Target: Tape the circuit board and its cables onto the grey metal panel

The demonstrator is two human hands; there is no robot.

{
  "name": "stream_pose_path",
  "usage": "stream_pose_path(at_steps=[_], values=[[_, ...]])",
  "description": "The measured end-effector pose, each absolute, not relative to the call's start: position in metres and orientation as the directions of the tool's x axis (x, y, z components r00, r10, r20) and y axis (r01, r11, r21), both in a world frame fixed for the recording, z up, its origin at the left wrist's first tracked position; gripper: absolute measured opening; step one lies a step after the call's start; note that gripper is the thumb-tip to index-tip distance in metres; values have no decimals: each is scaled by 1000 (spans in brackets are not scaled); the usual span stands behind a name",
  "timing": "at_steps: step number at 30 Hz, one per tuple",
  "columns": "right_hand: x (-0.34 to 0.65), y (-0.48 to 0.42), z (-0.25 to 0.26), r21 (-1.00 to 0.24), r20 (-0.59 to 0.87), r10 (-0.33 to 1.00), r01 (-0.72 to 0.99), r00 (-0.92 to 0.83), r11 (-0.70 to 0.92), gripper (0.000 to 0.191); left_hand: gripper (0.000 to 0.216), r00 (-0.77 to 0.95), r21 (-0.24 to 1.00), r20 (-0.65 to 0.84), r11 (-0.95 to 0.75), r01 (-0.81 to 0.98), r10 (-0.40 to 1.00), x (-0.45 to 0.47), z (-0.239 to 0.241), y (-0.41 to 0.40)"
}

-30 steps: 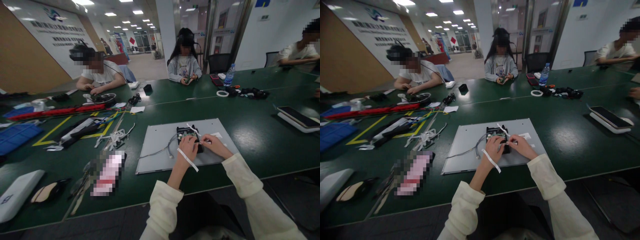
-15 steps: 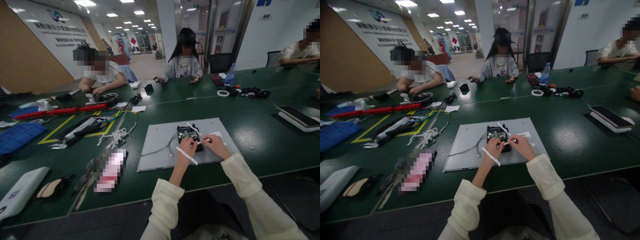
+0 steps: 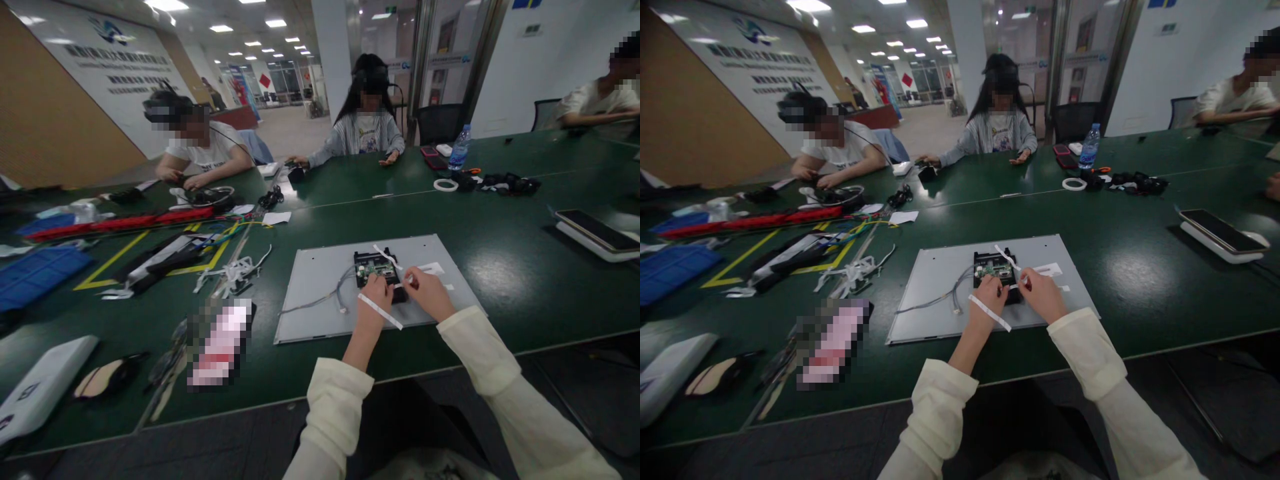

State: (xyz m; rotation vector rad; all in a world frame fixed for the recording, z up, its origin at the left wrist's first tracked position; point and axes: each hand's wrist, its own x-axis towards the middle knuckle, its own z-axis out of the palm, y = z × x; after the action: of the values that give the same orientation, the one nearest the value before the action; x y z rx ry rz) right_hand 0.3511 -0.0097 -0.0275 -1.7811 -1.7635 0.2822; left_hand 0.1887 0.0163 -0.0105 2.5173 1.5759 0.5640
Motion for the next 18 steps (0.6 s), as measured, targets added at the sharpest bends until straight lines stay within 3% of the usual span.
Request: stream_pose_path(at_steps=[10,18], values=[[356,-17,-24,-319,181,960,936,212,-146,19,22,343,217,101,-357,909,934,175,0,15],[364,-20,-26,-423,251,932,896,260,-136,15,23,295,213,100,-310,926,950,163,4,3]])
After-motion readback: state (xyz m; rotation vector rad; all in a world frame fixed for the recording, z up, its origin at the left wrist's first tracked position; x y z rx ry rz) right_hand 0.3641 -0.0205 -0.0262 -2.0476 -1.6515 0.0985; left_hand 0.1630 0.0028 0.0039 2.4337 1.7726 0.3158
